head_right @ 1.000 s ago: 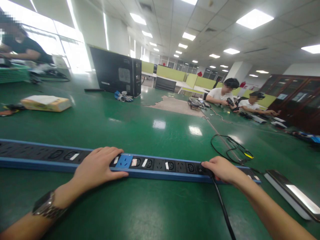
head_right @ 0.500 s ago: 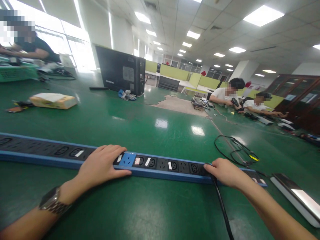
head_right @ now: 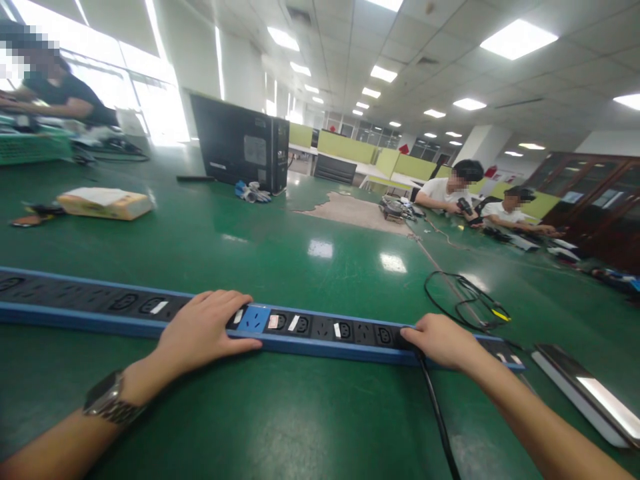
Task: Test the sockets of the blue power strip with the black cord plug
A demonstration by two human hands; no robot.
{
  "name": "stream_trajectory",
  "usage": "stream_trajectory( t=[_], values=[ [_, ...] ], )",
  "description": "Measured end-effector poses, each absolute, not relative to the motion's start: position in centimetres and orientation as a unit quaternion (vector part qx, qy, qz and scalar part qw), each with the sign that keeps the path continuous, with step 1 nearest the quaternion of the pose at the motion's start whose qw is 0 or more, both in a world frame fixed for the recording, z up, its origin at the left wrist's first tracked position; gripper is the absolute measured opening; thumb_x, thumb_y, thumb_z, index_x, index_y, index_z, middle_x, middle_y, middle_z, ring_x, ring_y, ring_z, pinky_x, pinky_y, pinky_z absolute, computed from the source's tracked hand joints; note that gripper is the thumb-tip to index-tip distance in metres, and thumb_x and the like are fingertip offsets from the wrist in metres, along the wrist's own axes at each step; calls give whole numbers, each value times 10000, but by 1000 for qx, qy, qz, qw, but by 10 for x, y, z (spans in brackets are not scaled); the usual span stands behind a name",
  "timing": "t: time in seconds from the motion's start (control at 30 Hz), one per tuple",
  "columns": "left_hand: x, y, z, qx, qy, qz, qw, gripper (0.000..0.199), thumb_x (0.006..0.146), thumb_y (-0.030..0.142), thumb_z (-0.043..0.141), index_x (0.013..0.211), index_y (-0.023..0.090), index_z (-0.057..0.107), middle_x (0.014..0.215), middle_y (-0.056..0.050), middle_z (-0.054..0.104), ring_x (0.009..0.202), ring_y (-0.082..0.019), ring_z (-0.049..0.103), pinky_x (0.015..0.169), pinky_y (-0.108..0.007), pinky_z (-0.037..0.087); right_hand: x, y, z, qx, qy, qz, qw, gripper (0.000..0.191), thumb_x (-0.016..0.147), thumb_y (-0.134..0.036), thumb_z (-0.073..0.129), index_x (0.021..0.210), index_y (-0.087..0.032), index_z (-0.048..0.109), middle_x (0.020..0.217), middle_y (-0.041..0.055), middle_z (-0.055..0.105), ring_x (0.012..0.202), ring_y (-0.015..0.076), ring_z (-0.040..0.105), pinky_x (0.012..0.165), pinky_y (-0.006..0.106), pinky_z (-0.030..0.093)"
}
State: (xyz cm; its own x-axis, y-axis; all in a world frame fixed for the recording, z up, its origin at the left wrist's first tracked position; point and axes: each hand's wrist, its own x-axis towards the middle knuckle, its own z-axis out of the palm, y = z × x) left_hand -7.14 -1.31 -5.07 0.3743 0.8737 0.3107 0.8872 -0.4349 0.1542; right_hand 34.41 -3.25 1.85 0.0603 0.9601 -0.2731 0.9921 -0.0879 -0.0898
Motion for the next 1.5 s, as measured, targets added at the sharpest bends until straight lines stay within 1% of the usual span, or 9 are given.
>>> stream_trajectory(
  t=[0.13, 0.2, 0.4, 0.7, 0.97, 1.23, 1.33, 1.4, 1.5],
  values=[
    [-71, -14, -50, -829, -530, -174, 24, 762, 665, 790, 505, 1127, 191, 600, 1117, -106, 660, 1034, -297, 571, 950, -458, 365, 318, -36, 55, 750, 641, -153, -58, 502, 787, -614, 440, 548, -191, 567, 480, -22, 422, 483, 125, 388, 477, 259, 240],
    [-71, -14, -50, -829, -530, -177, 26, 764, 660, 791, 509, 1122, 190, 602, 1113, -106, 660, 1029, -301, 572, 943, -462, 370, 291, -35, 62, 720, 653, -221, -81, 478, 775, -598, 465, 548, -188, 557, 477, -36, 388, 465, 108, 334, 460, 257, 230],
    [-71, -14, -52, -827, -524, -201, 15, 753, 638, 784, 539, 1114, 205, 616, 1090, -96, 668, 1012, -293, 575, 945, -471, 372, 217, -15, 29, 645, 705, -290, -51, 434, 773, -463, 482, 439, -200, 399, 423, -46, 313, 436, 88, 297, 449, 265, 213],
    [-70, -15, -52, -829, -524, -197, 15, 749, 643, 772, 551, 1118, 196, 610, 1094, -98, 663, 1019, -297, 571, 951, -479, 367, 206, -10, 13, 669, 642, -367, -78, 447, 760, -444, 487, 391, -202, 415, 348, -57, 310, 382, 80, 266, 428, 261, 210],
    [-70, -14, -52, -827, -526, -196, 19, 748, 638, 774, 552, 1113, 198, 616, 1092, -101, 665, 1028, -306, 574, 939, -471, 378, 195, -2, 7, 667, 694, -271, -3, 398, 762, -395, 497, 426, -184, 471, 429, -14, 423, 451, 96, 379, 470, 252, 245],
    [-68, -22, -41, -819, -517, -249, 3, 620, 685, 664, 611, 1095, 199, 619, 1116, -103, 654, 1059, -300, 562, 965, -463, 365, 199, -7, -4, 663, 705, -248, -31, 494, 807, -533, 482, 465, -176, 499, 481, -8, 447, 504, 106, 422, 490, 234, 259],
    [-48, -43, -30, -798, -512, -312, -64, 368, 825, 523, 514, 937, 197, 643, 988, -88, 671, 954, -255, 586, 881, -416, 409, 202, -10, -9, 650, 714, -255, -52, 552, 826, -607, 433, 485, -176, 491, 484, -19, 430, 496, 102, 413, 479, 231, 258],
    [-25, -60, -27, -791, -501, -301, -181, 367, 847, 519, 469, 775, 198, 632, 797, -59, 663, 775, -214, 590, 735, -364, 438, 205, -12, -11, 639, 719, -265, -70, 590, 849, -640, 373, 502, -177, 486, 480, -26, 419, 488, 99, 403, 480, 229, 265],
    [18, -76, -36, -732, -461, -263, -427, 457, 836, 603, 437, 757, 194, 625, 650, -27, 637, 588, -160, 566, 547, -289, 405, 208, -18, -14, 615, 728, -285, -96, 621, 911, -608, 246, 527, -179, 479, 477, -27, 436, 480, 99, 418, 494, 226, 282]
  ],
)
